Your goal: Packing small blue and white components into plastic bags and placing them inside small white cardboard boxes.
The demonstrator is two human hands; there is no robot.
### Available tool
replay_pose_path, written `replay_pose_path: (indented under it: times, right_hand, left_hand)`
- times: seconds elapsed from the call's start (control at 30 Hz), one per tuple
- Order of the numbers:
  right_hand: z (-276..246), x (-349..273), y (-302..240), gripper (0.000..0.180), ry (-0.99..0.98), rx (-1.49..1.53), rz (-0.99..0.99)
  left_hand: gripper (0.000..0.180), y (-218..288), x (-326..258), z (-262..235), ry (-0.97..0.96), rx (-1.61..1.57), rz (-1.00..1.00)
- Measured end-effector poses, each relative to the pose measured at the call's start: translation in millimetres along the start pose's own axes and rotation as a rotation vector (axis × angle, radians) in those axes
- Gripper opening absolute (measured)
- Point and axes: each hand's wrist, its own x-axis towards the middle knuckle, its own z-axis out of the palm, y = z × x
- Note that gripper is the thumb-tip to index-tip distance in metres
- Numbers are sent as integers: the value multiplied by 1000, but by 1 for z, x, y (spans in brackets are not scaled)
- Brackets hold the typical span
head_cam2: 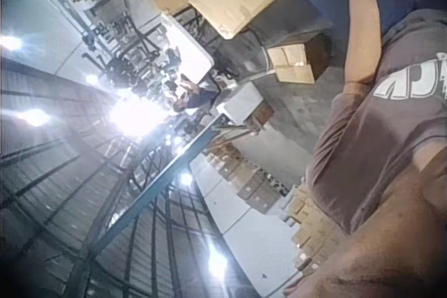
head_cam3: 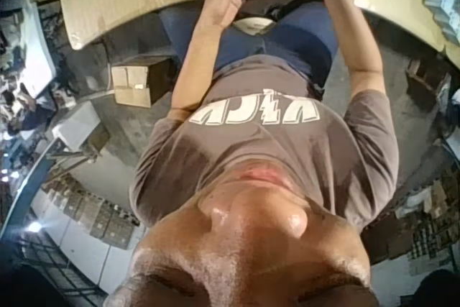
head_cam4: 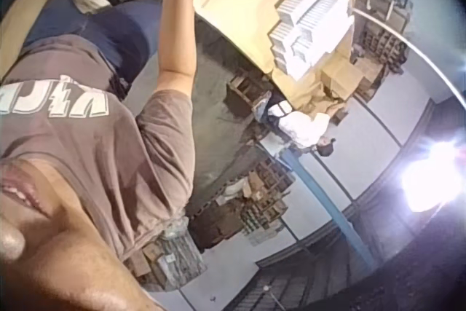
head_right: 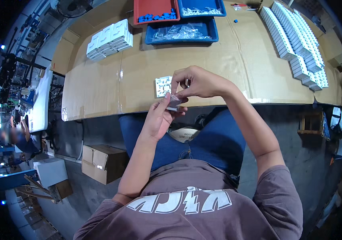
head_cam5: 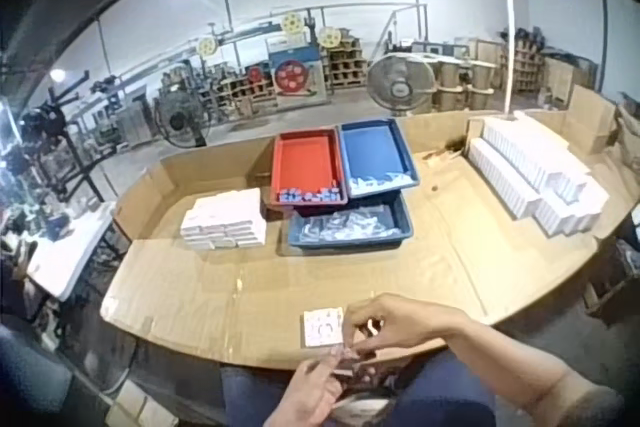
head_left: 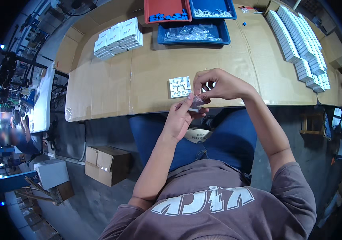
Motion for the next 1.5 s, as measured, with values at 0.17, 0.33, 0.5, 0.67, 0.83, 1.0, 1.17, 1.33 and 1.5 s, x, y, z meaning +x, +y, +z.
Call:
replay_pose_path:
  times: [0.17, 0.33, 0.5, 0.67, 0.83, 1.0, 1.17, 1.33, 1.5]
  right_hand:
    - [-11, 0, -12, 17, -111, -110, 18]
    - [-21, -1, -23, 27, -99, -133, 38]
    - [-21, 0, -9, 40, -133, -33, -12]
    - [-16, -5, -11, 50, -149, 0, 144]
    - [-16, -1, -8, 52, -98, 29, 160]
    - [-24, 2, 8, 48, -63, 28, 123]
    - [-35, 11, 16, 36, 78, -28, 103]
    - [-82, 39, 45, 24, 284, -152, 178]
    - [-201, 97, 137, 21, 750, -462, 159]
  left_hand:
    - [46, 7, 2, 3, 32, -50, -61]
    - [46, 15, 10, 6, 19, -37, -49]
    - [47, 11, 21, 4, -39, -98, -65]
    - [46, 10, 28, 9, 9, -84, -77]
    - [48, 5, 40, 2, 66, -96, -73]
    - [43, 6, 52, -1, 57, -95, -120]
    - [40, -5, 59, -12, 28, -34, -130]
    - [46, -22, 55, -25, 67, -101, -247]
    - [39, -33, 50, -33, 28, -102, -349]
